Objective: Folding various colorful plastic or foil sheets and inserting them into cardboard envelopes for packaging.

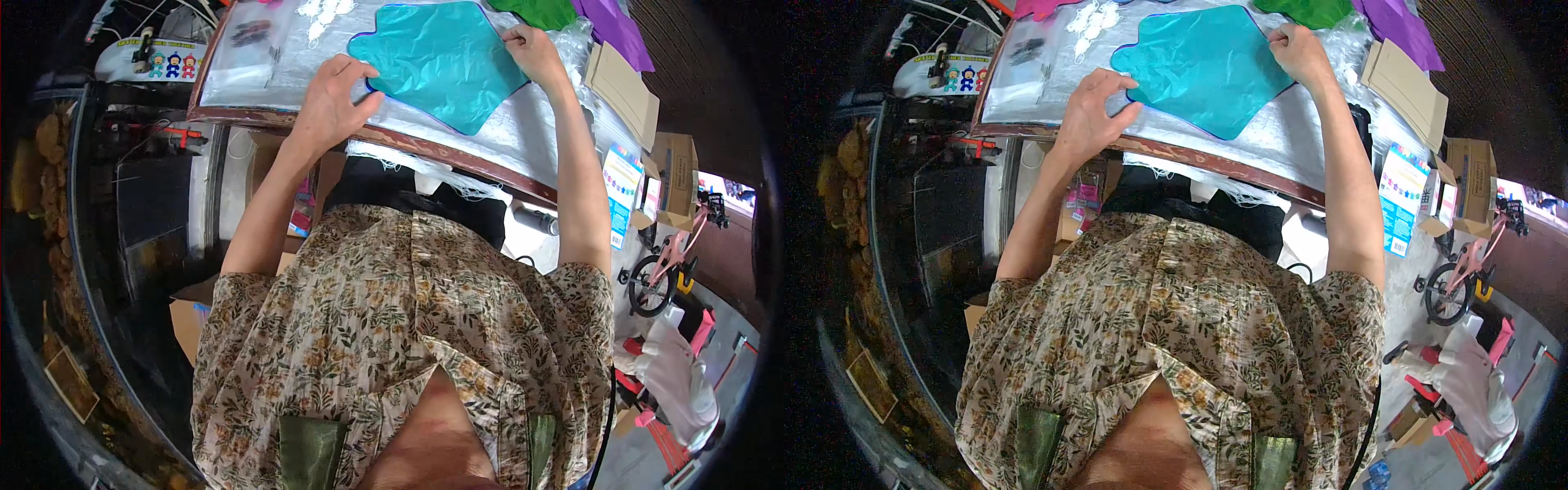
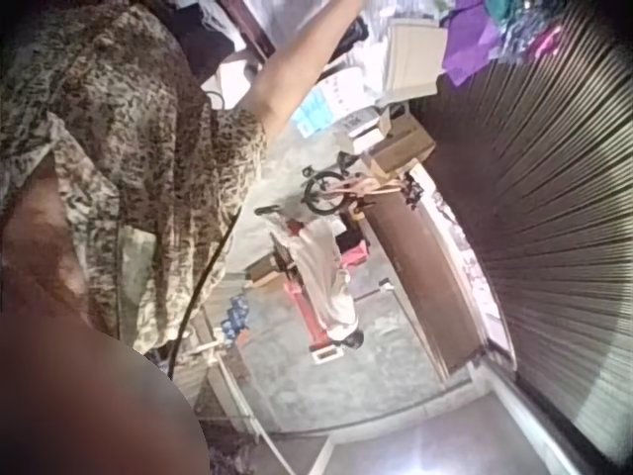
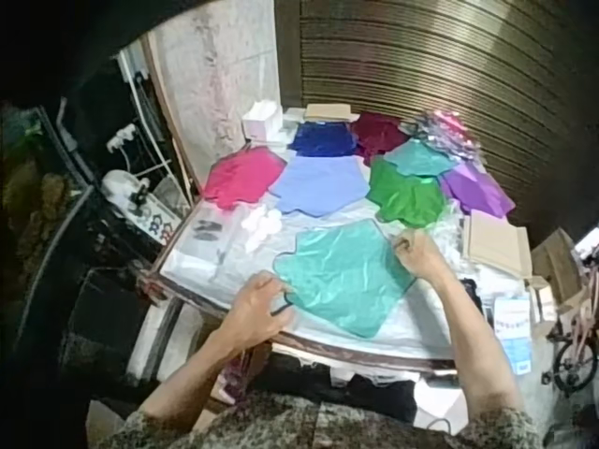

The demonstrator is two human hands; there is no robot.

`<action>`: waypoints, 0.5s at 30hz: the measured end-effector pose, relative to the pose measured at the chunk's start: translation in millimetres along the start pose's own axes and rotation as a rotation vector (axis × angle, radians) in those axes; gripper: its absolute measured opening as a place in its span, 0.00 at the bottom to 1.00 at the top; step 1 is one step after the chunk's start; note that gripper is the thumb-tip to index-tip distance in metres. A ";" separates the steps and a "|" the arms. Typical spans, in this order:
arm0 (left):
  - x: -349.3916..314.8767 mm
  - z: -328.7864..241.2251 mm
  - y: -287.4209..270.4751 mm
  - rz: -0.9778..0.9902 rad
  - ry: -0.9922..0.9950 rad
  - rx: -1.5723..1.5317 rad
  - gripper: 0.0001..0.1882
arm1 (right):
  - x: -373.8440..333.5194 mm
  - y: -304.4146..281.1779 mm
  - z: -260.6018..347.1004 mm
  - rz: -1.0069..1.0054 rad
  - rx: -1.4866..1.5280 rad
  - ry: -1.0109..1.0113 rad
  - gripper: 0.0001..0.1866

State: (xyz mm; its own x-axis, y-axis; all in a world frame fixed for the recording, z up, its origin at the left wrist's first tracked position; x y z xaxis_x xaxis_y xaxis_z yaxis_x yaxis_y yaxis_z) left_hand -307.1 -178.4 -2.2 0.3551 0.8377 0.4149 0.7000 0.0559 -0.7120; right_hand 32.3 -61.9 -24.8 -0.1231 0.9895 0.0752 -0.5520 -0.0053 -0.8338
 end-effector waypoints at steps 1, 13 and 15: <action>0.3 0.4 -0.1 0.007 0.001 -0.012 0.15 | -0.5 -0.6 -1.4 0.011 -0.006 0.010 0.13; 45.1 34.4 -12.2 0.075 0.144 0.084 0.26 | -70.3 -27.1 14.4 0.086 -0.164 -0.166 0.33; 48.2 40.0 -8.6 0.107 0.147 0.105 0.27 | -75.2 -25.7 14.7 0.066 -0.144 -0.162 0.32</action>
Point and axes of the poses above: each hand's wrist, its own x-axis towards the middle knuckle, its own y-axis out of the palm, z = x × y, the point moved 5 cm from there along x, towards the middle knuckle, and after that the axes turned 1 degree about -z, right-handed, at the moved point
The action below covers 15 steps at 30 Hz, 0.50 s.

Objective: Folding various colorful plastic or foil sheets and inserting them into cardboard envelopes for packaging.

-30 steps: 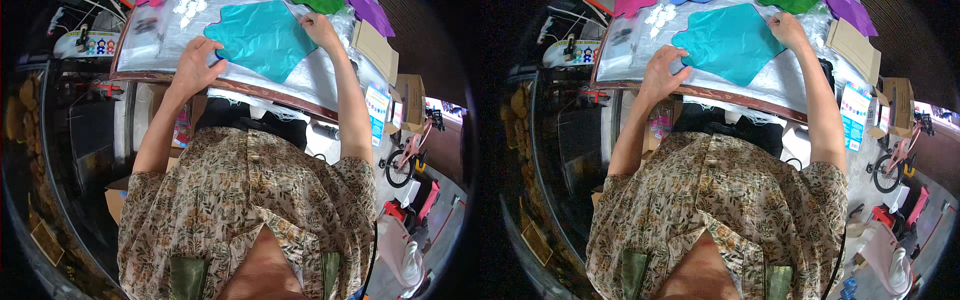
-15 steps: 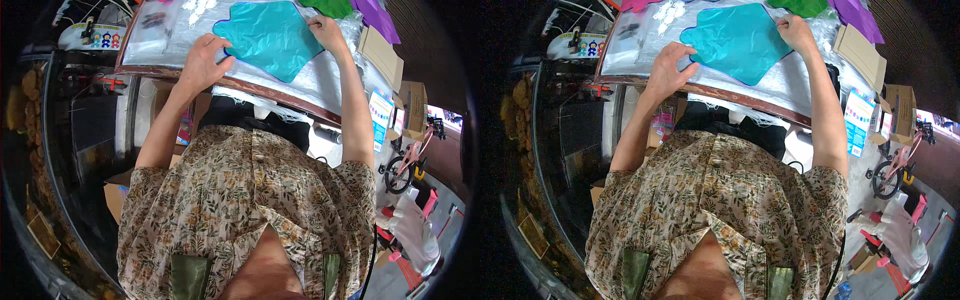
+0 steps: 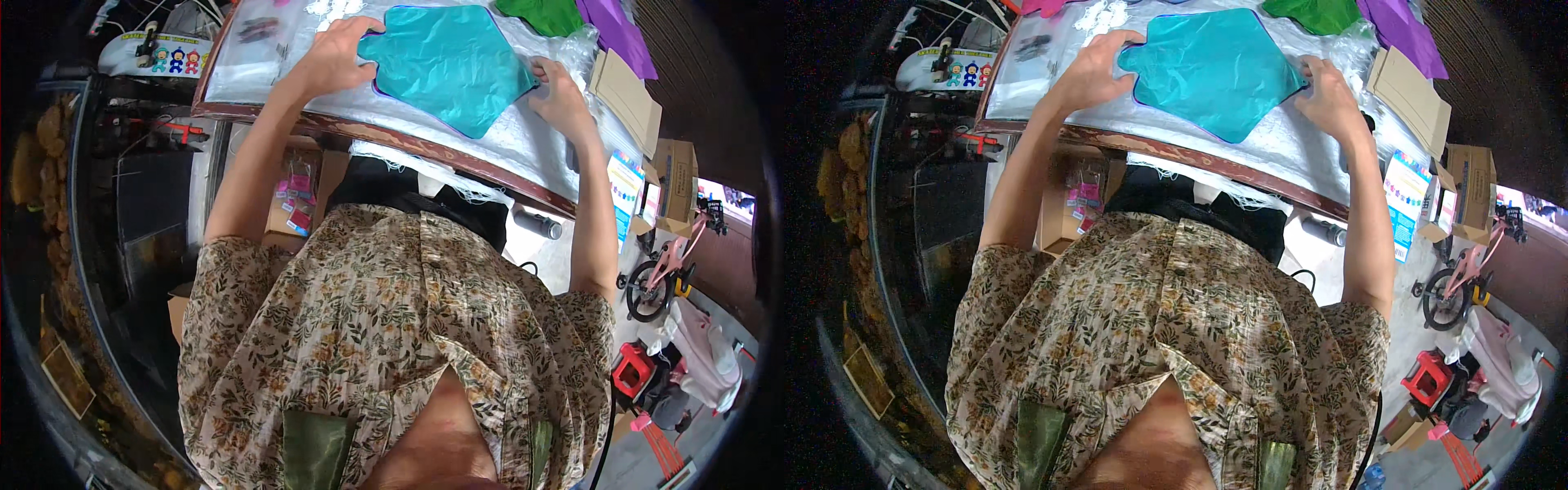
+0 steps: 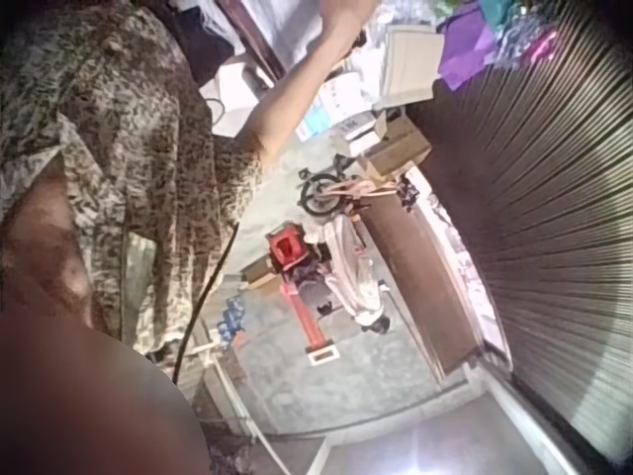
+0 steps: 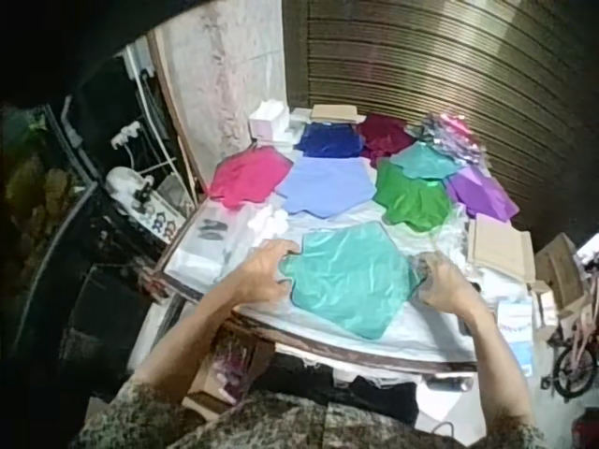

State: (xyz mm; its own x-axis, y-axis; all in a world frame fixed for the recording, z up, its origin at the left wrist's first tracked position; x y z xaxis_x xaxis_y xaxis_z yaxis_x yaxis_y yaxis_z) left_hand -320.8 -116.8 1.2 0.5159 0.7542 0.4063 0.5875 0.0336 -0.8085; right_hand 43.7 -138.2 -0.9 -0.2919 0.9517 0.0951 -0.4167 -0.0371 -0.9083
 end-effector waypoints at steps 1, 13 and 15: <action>1.2 5.2 1.2 0.034 -0.026 0.022 0.27 | -1.3 0.1 0.9 -0.020 0.020 0.005 0.31; 7.5 11.8 3.5 0.160 -0.017 0.071 0.27 | -6.1 -0.9 6.8 -0.060 0.078 0.059 0.26; 7.6 8.9 1.4 0.178 0.020 0.048 0.27 | -6.9 -0.6 6.4 -0.063 0.086 0.059 0.26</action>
Point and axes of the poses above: each hand's wrist, its own x-axis towards the middle knuckle, its own y-axis out of the palm, z = x × y, the point moved 5 cm from there along x, towards the middle knuckle, and after that the axes turned 1 degree about -z, right-handed, at the moved point
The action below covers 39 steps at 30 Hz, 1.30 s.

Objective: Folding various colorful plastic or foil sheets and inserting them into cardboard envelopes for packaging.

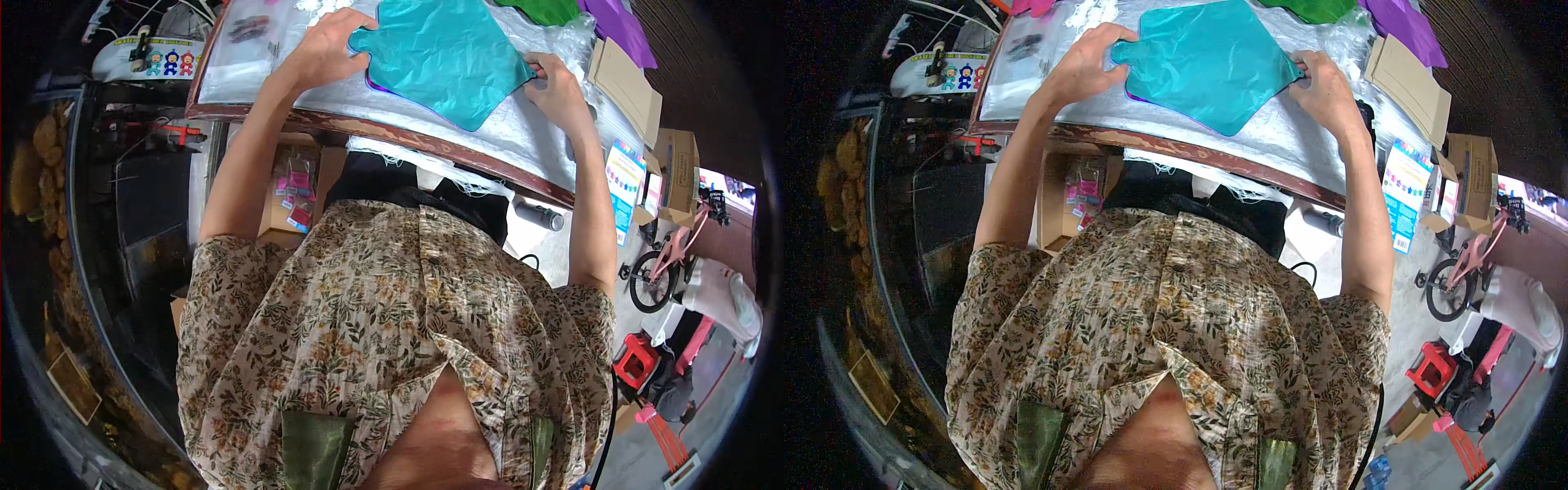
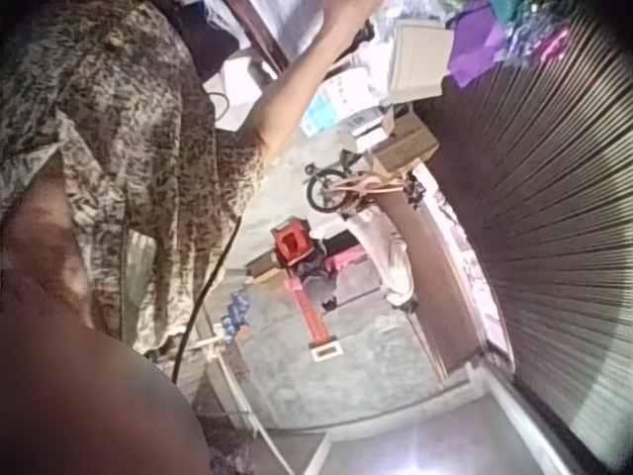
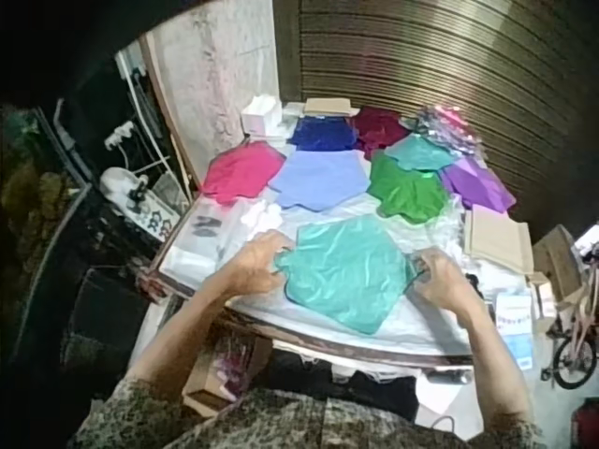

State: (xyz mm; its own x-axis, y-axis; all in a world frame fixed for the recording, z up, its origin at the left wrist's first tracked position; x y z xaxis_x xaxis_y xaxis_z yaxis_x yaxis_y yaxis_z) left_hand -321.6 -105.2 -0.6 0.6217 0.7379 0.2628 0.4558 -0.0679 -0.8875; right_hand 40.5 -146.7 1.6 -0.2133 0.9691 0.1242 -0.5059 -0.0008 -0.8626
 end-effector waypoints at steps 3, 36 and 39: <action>-3.1 -3.1 0.9 -0.047 0.047 -0.019 0.28 | -1.0 -0.2 -1.7 -0.007 0.047 -0.010 0.26; 2.0 -89.7 18.6 0.204 0.257 0.395 0.08 | -36.3 18.5 64.8 0.034 0.096 -0.246 0.23; -2.9 -79.3 17.8 0.084 0.164 0.259 0.08 | -40.4 15.3 69.6 0.048 0.112 -0.244 0.20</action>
Point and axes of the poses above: each hand's wrist, its own x-axis towards the middle knuckle, its own y-axis out of the palm, z = x × y, the point moved 5 cm from there along x, towards the middle knuckle, and after that the axes turned 1 degree about -z, right-handed, at the moved point
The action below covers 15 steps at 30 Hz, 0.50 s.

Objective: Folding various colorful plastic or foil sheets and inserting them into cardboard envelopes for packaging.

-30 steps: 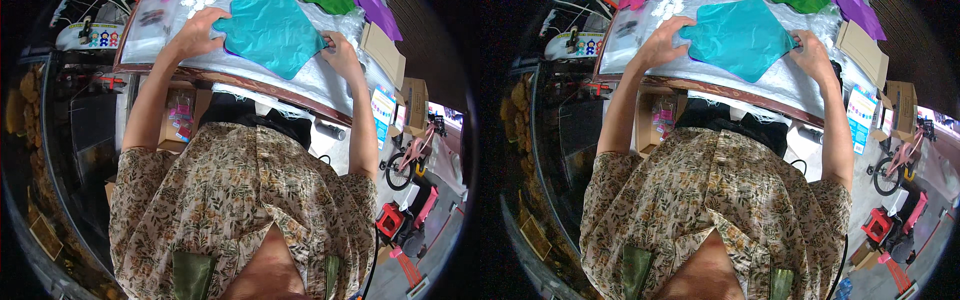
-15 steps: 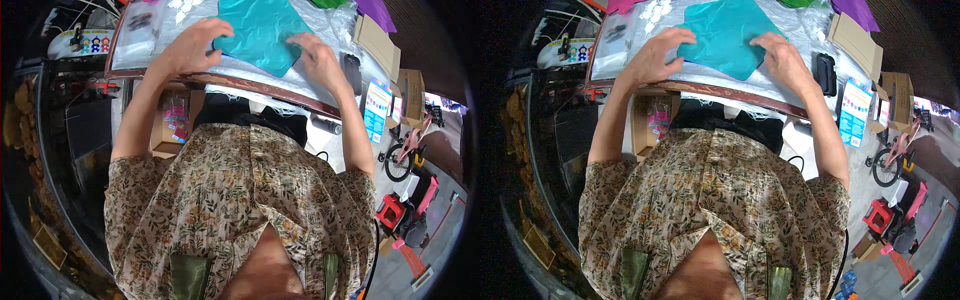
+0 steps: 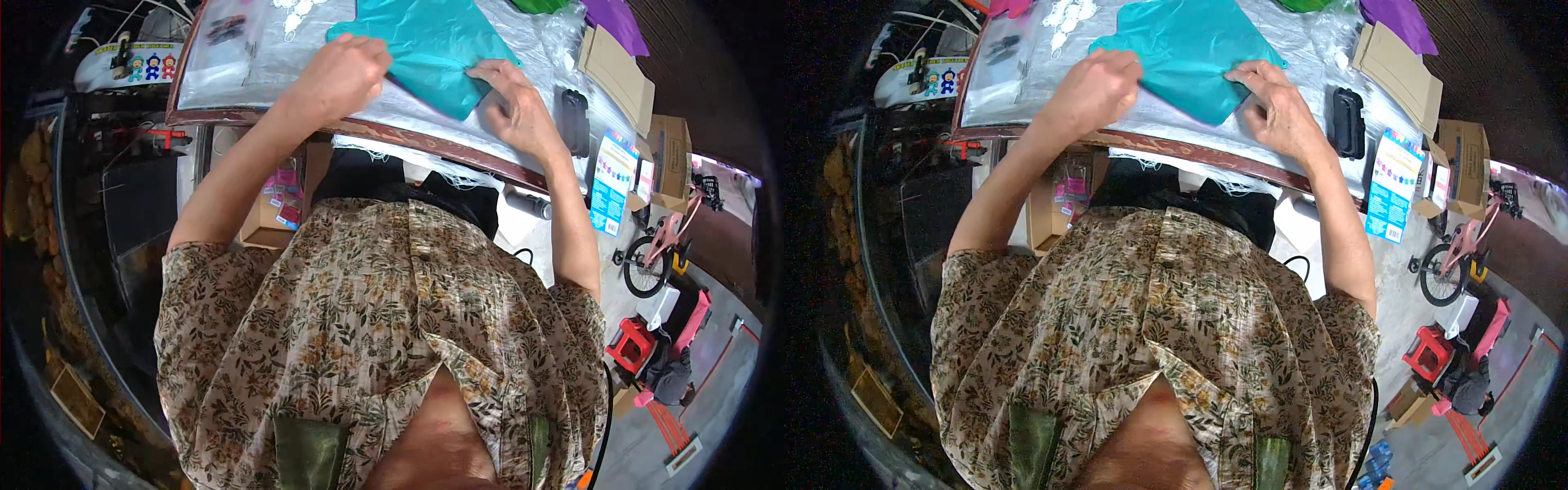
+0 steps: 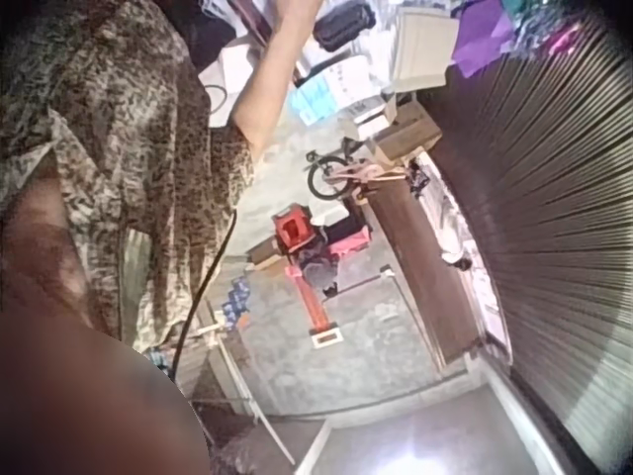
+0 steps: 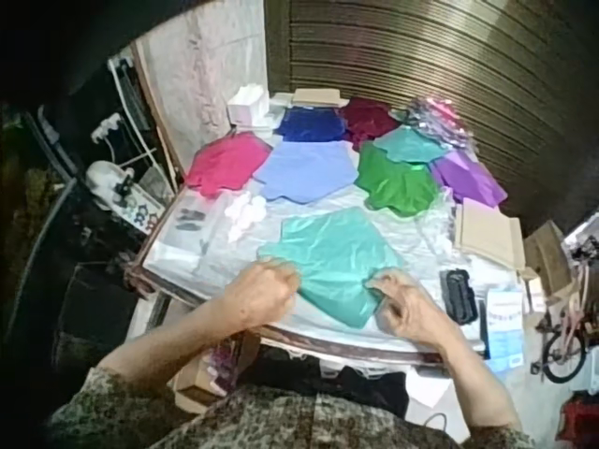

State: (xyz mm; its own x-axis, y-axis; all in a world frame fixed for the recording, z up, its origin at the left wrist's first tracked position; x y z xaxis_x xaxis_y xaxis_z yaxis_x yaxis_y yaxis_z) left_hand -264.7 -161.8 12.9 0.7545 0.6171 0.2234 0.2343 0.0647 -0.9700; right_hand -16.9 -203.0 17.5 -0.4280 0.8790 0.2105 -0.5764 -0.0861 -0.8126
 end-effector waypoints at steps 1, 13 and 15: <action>-2.4 4.1 0.3 -0.057 -0.055 -0.066 0.08 | -0.8 0.5 2.1 0.001 -0.003 0.000 0.20; -24.8 45.0 4.3 -0.417 -0.296 -0.629 0.10 | 1.4 10.0 -11.1 -0.143 -0.023 0.003 0.13; -27.4 48.1 4.8 -0.391 -0.308 -0.609 0.11 | -1.5 8.6 -12.2 -0.150 -0.010 0.043 0.11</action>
State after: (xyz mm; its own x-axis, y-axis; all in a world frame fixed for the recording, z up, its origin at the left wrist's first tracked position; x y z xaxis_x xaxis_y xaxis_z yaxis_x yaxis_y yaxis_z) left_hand -313.8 -140.7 -2.6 0.3653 0.8335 0.4146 0.8095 -0.0645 -0.5836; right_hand -12.7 -199.4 3.6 -0.3066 0.9011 0.3067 -0.6250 0.0524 -0.7788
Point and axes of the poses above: each hand's wrist, its own x-axis towards the middle knuckle, its own y-axis out of the palm, z = x × y, the point moved 5 cm from there along x, towards the middle knuckle, and after that the axes turned 1 degree about -z, right-handed, at the moved point
